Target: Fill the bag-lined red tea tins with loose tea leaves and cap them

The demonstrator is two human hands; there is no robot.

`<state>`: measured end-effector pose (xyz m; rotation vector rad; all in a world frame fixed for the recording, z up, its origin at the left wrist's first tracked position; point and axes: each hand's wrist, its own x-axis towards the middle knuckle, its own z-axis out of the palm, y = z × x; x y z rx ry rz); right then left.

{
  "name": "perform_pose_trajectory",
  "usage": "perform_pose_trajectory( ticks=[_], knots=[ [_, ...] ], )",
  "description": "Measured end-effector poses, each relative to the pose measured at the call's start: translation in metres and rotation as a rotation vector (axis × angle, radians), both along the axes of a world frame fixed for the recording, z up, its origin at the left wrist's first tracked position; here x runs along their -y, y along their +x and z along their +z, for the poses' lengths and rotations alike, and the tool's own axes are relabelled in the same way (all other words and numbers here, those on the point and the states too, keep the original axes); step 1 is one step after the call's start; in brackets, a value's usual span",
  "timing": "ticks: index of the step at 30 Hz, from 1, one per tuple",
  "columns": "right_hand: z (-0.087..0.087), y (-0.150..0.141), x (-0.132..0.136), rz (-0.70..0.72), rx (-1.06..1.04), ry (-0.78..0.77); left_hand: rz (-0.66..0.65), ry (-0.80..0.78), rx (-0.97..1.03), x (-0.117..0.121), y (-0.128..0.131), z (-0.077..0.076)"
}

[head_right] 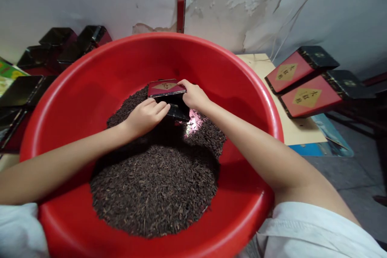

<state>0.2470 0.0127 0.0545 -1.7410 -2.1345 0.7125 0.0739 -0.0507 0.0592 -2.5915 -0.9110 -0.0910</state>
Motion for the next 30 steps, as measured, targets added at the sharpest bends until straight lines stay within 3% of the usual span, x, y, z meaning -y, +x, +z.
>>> perform_pose_trajectory(
  ticks=[2,4,8,10,13,16,19,22,24,27,29,30],
  knots=[
    [-0.002,0.002,-0.004,-0.013,-0.016,-0.003,-0.024,0.053,0.044,0.006,-0.001,0.02],
    [-0.006,0.003,-0.007,-0.016,-0.058,-0.009,0.045,0.096,0.121,0.014,-0.006,0.046],
    [-0.012,0.004,-0.012,-0.066,-0.152,-0.024,0.3,0.18,0.365,0.015,-0.031,0.099],
    [-0.011,0.002,-0.011,-0.108,-0.157,-0.045,0.472,0.21,0.415,0.001,-0.047,0.108],
    [-0.007,-0.003,-0.007,-0.162,-0.178,-0.081,0.743,0.16,0.297,-0.034,-0.073,0.087],
    [-0.005,-0.007,-0.003,-0.196,-0.209,-0.126,0.692,-0.041,-0.043,-0.062,-0.095,0.038],
    [-0.007,-0.008,-0.001,-0.202,-0.207,-0.166,0.627,-0.261,-0.228,-0.071,-0.104,-0.007],
    [-0.008,-0.007,-0.003,-0.201,-0.203,-0.173,0.61,-0.36,-0.276,-0.07,-0.1,-0.032],
    [-0.008,-0.005,-0.005,-0.204,-0.259,-0.181,0.633,-0.403,-0.283,-0.07,-0.097,-0.037],
    [-0.007,-0.004,-0.006,-0.194,-0.364,-0.236,0.664,-0.528,-0.227,-0.074,-0.097,-0.027],
    [-0.006,-0.007,-0.004,-0.185,-0.392,-0.258,0.634,-0.462,-0.025,-0.074,-0.097,-0.012],
    [-0.005,-0.009,-0.002,-0.187,-0.408,-0.252,0.591,-0.353,0.117,-0.071,-0.094,-0.004]
  ],
)
